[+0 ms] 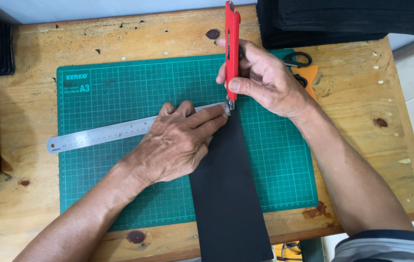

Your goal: The person measures and cuts a strip of black fabric on a green cutting mat using a metal ruler and a red utility knife. They align the ruler, score the material, and trim the edges to create a rectangular piece.

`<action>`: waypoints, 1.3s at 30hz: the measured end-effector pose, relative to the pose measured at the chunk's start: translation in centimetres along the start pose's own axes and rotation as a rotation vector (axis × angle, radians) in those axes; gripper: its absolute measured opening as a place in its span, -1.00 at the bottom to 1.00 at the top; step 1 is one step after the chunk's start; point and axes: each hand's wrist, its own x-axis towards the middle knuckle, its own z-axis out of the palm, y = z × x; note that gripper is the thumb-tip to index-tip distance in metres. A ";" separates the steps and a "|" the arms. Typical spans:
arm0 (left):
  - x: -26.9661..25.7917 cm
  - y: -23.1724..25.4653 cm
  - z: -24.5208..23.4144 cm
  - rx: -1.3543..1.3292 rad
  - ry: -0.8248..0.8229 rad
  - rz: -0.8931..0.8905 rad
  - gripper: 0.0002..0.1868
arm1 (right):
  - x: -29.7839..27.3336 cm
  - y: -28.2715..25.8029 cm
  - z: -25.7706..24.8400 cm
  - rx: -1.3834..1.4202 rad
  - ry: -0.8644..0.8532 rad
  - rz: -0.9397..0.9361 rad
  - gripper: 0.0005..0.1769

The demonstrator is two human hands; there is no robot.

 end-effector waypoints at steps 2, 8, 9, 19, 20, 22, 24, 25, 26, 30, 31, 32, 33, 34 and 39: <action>0.0 0.0 0.0 -0.007 0.001 0.001 -0.49 | 0.0 0.3 -0.1 0.000 0.000 -0.014 -0.29; 0.0 0.0 0.0 0.006 0.001 0.001 -0.48 | 0.0 0.6 -0.1 0.021 -0.037 -0.036 -0.35; 0.0 -0.1 0.0 0.014 0.002 0.005 -0.46 | 0.0 0.6 -0.1 0.018 -0.046 -0.046 -0.35; 0.1 0.0 0.0 0.009 -0.002 0.002 -0.48 | -0.1 0.6 -0.2 -0.020 -0.025 -0.082 -0.32; 0.0 0.0 0.0 0.014 -0.001 0.004 -0.47 | -0.1 0.7 -0.2 -0.019 -0.024 -0.092 -0.32; 0.0 0.0 0.1 0.017 -0.001 0.006 -0.47 | 0.0 0.7 -0.1 -0.018 -0.024 -0.100 -0.32; 0.1 0.1 0.0 0.005 0.012 0.007 -0.49 | 0.1 0.7 0.0 -0.063 -0.006 -0.129 -0.36; 0.0 0.1 0.1 0.004 0.013 0.006 -0.49 | 0.1 0.6 0.1 -0.063 -0.008 -0.128 -0.36; 0.0 0.1 0.1 0.009 0.021 0.005 -0.50 | 0.2 0.4 0.1 -0.010 0.010 -0.096 -0.37; 0.2 0.2 -0.1 0.012 0.024 0.000 -0.47 | 0.3 0.9 0.0 0.100 0.060 -0.060 -0.36; 0.3 0.2 -0.1 0.010 0.021 0.004 -0.47 | 0.1 0.8 -0.1 0.101 0.064 -0.059 -0.36; 0.3 0.2 -0.2 0.002 0.016 0.001 -0.47 | -0.1 0.7 -0.3 0.122 0.081 -0.064 -0.32; 0.3 0.2 -0.2 -0.003 0.012 -0.007 -0.47 | -0.1 0.6 -0.4 0.145 0.092 -0.071 -0.27; 0.2 0.2 -0.2 -0.001 0.010 -0.010 -0.47 | -0.2 0.5 -0.3 0.147 0.090 -0.071 -0.27; 0.2 0.1 -0.1 -0.003 0.002 -0.009 -0.46 | -0.4 0.4 0.0 0.012 0.027 -0.033 -0.32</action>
